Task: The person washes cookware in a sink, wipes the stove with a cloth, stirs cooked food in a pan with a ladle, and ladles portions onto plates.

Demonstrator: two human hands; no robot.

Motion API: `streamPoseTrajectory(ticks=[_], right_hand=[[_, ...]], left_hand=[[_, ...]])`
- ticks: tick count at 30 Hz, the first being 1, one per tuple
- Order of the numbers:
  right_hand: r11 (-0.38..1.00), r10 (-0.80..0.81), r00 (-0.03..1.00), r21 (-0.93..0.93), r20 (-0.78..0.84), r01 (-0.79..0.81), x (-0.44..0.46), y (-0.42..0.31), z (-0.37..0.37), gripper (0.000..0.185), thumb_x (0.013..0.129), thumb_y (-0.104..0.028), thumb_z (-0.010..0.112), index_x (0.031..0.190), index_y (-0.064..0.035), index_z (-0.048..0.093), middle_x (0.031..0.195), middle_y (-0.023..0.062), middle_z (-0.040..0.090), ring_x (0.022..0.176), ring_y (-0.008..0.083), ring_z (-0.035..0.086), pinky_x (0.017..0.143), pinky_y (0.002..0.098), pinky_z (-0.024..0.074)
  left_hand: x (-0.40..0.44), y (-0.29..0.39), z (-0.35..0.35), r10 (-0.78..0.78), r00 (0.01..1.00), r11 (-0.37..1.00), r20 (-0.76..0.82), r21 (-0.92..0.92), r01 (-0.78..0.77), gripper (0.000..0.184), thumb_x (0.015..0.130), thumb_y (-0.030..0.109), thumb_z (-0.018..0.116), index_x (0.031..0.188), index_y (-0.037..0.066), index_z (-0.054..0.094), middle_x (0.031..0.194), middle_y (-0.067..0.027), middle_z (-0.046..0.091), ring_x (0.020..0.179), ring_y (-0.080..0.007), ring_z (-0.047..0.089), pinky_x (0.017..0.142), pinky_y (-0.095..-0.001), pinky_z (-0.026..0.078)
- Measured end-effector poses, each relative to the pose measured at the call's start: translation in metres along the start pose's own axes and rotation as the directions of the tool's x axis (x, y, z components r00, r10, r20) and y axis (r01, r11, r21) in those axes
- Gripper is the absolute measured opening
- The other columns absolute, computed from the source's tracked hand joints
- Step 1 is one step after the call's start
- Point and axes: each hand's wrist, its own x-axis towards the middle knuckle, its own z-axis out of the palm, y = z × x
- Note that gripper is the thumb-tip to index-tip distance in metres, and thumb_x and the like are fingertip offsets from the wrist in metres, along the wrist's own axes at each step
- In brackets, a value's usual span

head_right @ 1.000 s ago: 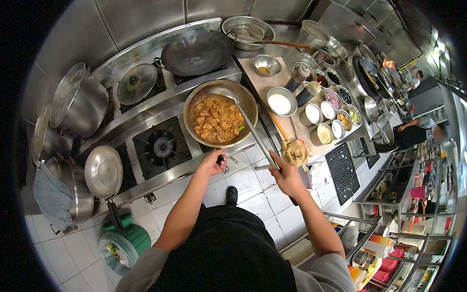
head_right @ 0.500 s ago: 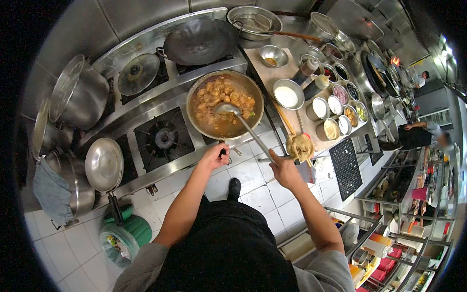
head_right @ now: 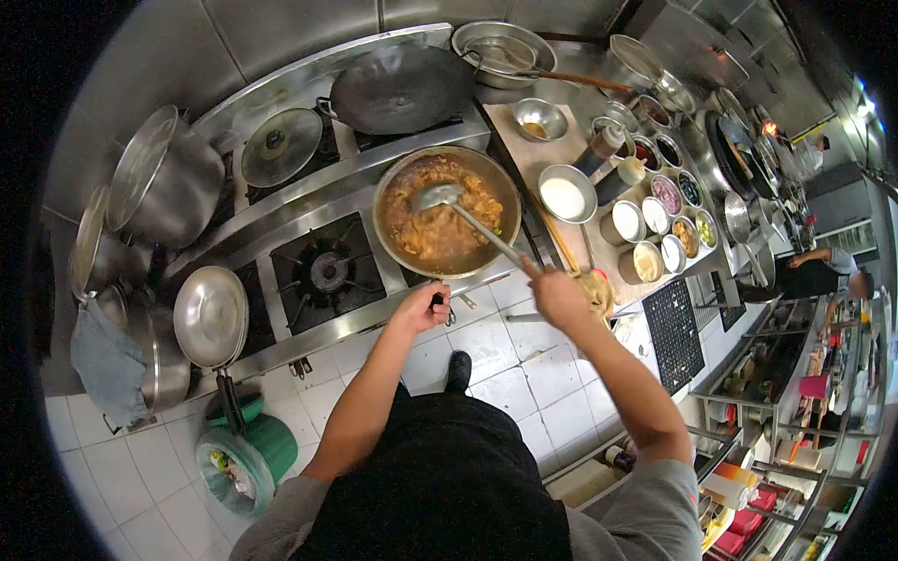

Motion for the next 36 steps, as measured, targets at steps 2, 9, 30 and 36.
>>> streamPoseTrajectory(ticks=[2, 9, 30, 36], right_hand=[[0.994, 0.036, 0.999, 0.104, 0.013, -0.037, -0.009, 0.015, -0.044, 0.054, 0.093, -0.02, 0.057, 0.146, -0.0158, 0.045, 0.087, 0.0226, 0.065, 0.078, 0.0393, 0.066, 0.07, 0.049, 0.0528], [0.974, -0.004, 0.99, 0.222, -0.139, 0.035, 0.063, 0.017, 0.011, 0.053, 0.09, -0.016, 0.059, 0.14, -0.0015, 0.048, 0.077, 0.028, 0.064, 0.076, 0.0425, 0.065, 0.07, 0.0503, 0.0519], [-0.097, 0.188, 0.828, 0.849, 0.528, -0.519, -0.005, -0.042, 0.021, 0.052, 0.1, -0.024, 0.053, 0.147, -0.0058, 0.04, 0.069, 0.003, 0.049, 0.05, 0.0118, 0.044, 0.043, 0.0279, 0.0405], [0.143, 0.265, 0.851, 0.855, 0.453, -0.499, -0.046, -0.047, -0.034, 0.053, 0.102, -0.019, 0.051, 0.152, -0.0115, 0.035, 0.069, -0.0005, 0.047, 0.048, 0.008, 0.041, 0.042, 0.026, 0.0404]], left_hand=[[-0.002, -0.001, 0.0, 0.0, 1.0, 1.0, 0.006, 0.003, 0.0, 0.011, 0.088, 0.013, 0.059, 0.086, 0.007, 0.05, 0.067, -0.0021, 0.049, 0.048, -0.0094, 0.038, 0.043, -0.0265, 0.027], [-0.009, 0.001, 0.003, 0.019, 0.998, 0.999, -0.058, 0.028, -0.017, 0.009, 0.085, 0.01, 0.06, 0.084, 0.008, 0.051, 0.067, -0.0018, 0.051, 0.046, -0.0097, 0.037, 0.042, -0.0273, 0.027], [0.0, 0.01, -0.008, -0.047, 0.997, 0.998, -0.068, 0.025, 0.049, 0.007, 0.08, 0.005, 0.057, 0.08, 0.005, 0.05, 0.067, -0.0058, 0.048, 0.044, -0.0112, 0.036, 0.04, -0.026, 0.026], [-0.003, 0.007, -0.008, -0.025, 1.0, 1.0, 0.007, -0.015, 0.025, 0.011, 0.085, 0.01, 0.058, 0.078, 0.006, 0.05, 0.066, -0.001, 0.049, 0.045, -0.0087, 0.037, 0.043, -0.0258, 0.03]])
